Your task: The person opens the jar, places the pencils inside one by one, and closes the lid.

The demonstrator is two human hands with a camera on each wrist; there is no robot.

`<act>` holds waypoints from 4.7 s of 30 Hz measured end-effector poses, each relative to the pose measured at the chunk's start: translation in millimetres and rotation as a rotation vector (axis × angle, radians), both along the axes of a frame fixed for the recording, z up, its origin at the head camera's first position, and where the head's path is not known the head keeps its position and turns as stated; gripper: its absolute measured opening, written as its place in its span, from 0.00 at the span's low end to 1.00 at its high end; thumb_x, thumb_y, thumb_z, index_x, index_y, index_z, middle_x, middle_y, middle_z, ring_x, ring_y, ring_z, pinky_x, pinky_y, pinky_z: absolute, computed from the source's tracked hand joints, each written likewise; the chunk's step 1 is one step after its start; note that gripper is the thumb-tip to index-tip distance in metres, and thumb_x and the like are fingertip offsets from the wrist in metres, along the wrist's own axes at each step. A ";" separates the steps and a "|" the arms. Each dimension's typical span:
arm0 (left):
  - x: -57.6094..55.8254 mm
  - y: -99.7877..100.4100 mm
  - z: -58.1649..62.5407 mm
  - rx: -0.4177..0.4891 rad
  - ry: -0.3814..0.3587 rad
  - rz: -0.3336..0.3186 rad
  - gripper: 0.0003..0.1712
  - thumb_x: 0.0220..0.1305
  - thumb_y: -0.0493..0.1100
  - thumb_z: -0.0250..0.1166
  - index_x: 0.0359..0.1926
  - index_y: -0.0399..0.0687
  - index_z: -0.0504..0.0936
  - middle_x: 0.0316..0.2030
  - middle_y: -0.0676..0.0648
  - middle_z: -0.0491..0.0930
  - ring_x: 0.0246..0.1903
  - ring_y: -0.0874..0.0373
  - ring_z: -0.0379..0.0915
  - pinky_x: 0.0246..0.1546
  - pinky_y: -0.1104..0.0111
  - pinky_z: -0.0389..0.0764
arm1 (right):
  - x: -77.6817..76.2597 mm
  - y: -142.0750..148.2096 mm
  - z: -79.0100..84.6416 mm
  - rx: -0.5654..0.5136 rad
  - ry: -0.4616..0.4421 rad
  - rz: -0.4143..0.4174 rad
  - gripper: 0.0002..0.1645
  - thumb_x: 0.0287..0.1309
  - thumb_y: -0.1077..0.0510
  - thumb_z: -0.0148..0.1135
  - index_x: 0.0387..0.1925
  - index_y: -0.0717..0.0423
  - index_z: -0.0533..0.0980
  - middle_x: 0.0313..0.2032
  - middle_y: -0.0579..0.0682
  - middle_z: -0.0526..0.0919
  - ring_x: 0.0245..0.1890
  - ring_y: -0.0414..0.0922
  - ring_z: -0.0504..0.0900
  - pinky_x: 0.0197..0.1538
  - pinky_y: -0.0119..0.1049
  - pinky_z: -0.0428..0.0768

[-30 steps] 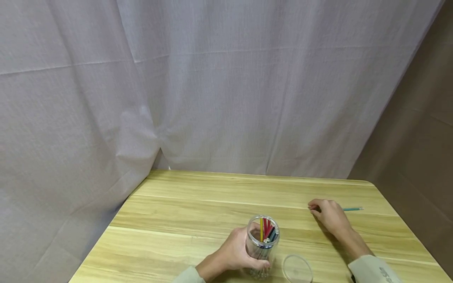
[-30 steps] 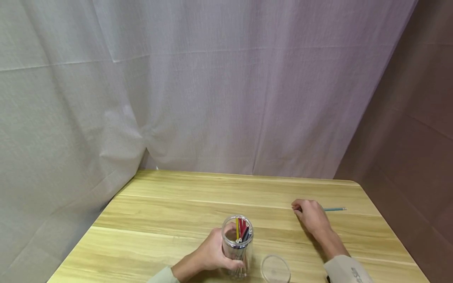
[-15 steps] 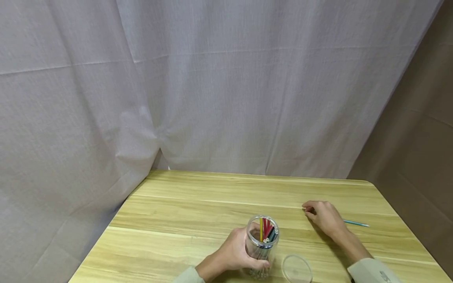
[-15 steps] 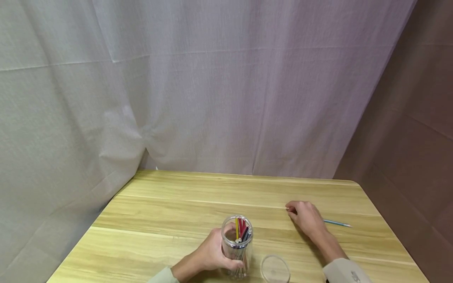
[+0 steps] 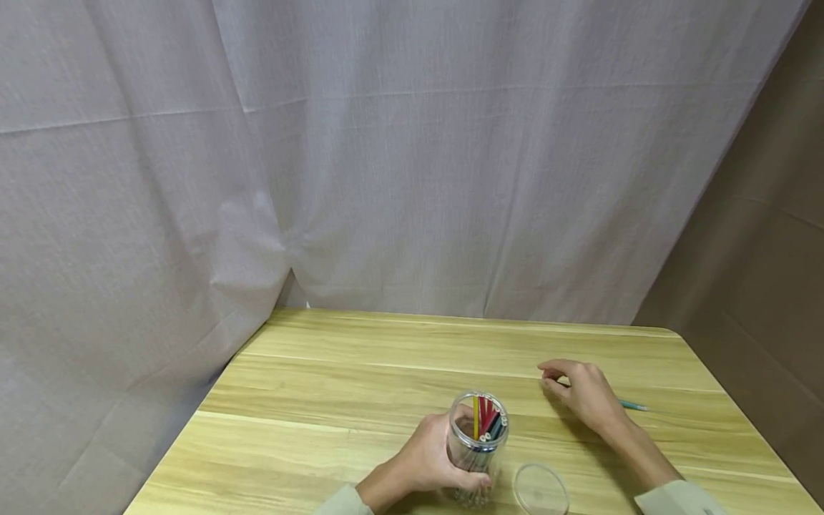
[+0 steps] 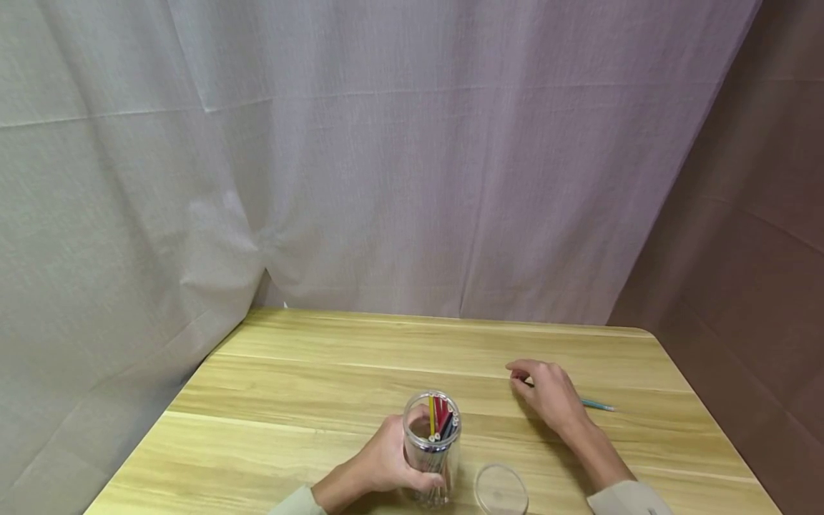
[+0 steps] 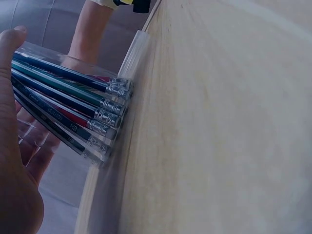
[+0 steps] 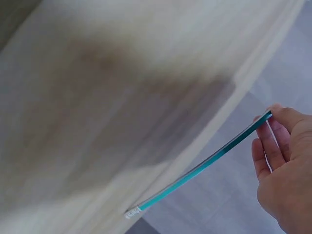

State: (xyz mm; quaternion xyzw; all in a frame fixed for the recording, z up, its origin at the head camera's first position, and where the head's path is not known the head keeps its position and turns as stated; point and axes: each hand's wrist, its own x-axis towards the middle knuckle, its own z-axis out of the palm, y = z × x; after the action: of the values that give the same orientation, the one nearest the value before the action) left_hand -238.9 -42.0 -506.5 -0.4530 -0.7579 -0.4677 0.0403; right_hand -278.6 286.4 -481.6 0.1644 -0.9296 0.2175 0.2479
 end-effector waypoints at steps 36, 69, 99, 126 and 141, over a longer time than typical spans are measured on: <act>0.3 -0.4 0.9 0.002 -0.025 -0.003 0.38 0.48 0.50 0.86 0.58 0.55 0.77 0.45 0.62 0.87 0.42 0.75 0.81 0.45 0.79 0.81 | 37.6 -53.4 69.2 -0.165 0.240 0.170 0.21 0.49 0.77 0.78 0.42 0.55 0.89 0.38 0.43 0.90 0.35 0.40 0.88 0.42 0.20 0.80; 0.6 -0.3 -0.5 0.010 -0.029 0.003 0.38 0.47 0.50 0.86 0.58 0.56 0.77 0.44 0.63 0.87 0.41 0.75 0.81 0.44 0.79 0.81 | 76.0 -70.6 123.3 -0.456 0.221 0.165 0.18 0.56 0.78 0.73 0.43 0.58 0.88 0.39 0.51 0.90 0.39 0.31 0.87 0.49 0.20 0.81; 1.3 -0.1 -1.6 0.026 -0.036 -0.006 0.38 0.47 0.49 0.86 0.58 0.55 0.77 0.44 0.62 0.87 0.42 0.74 0.81 0.45 0.78 0.82 | 120.7 -84.3 175.4 -1.078 0.399 0.598 0.15 0.48 0.94 0.56 0.41 0.93 0.74 0.40 0.67 0.86 0.38 0.52 0.89 0.47 0.38 0.88; 0.4 1.1 -3.2 0.035 -0.038 -0.020 0.38 0.48 0.48 0.86 0.59 0.55 0.77 0.46 0.61 0.87 0.44 0.73 0.82 0.47 0.77 0.82 | 162.6 -118.7 198.0 -1.212 0.548 0.721 0.11 0.45 0.94 0.56 0.35 0.93 0.74 0.38 0.72 0.85 0.39 0.56 0.87 0.43 0.33 0.87; -0.1 1.8 -2.5 0.036 -0.024 -0.025 0.37 0.49 0.49 0.85 0.58 0.57 0.75 0.46 0.63 0.86 0.44 0.73 0.81 0.46 0.77 0.82 | 148.0 -140.1 154.5 -1.067 0.458 0.741 0.13 0.49 0.92 0.59 0.39 0.89 0.76 0.42 0.64 0.86 0.48 0.53 0.86 0.54 0.35 0.86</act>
State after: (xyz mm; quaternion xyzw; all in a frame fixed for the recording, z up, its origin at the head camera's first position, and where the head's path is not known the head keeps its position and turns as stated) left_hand -239.0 -40.2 -509.0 -0.4563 -0.7438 -0.4872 0.0336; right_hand -130.6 146.2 -327.1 0.3688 -0.5019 0.6757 0.3944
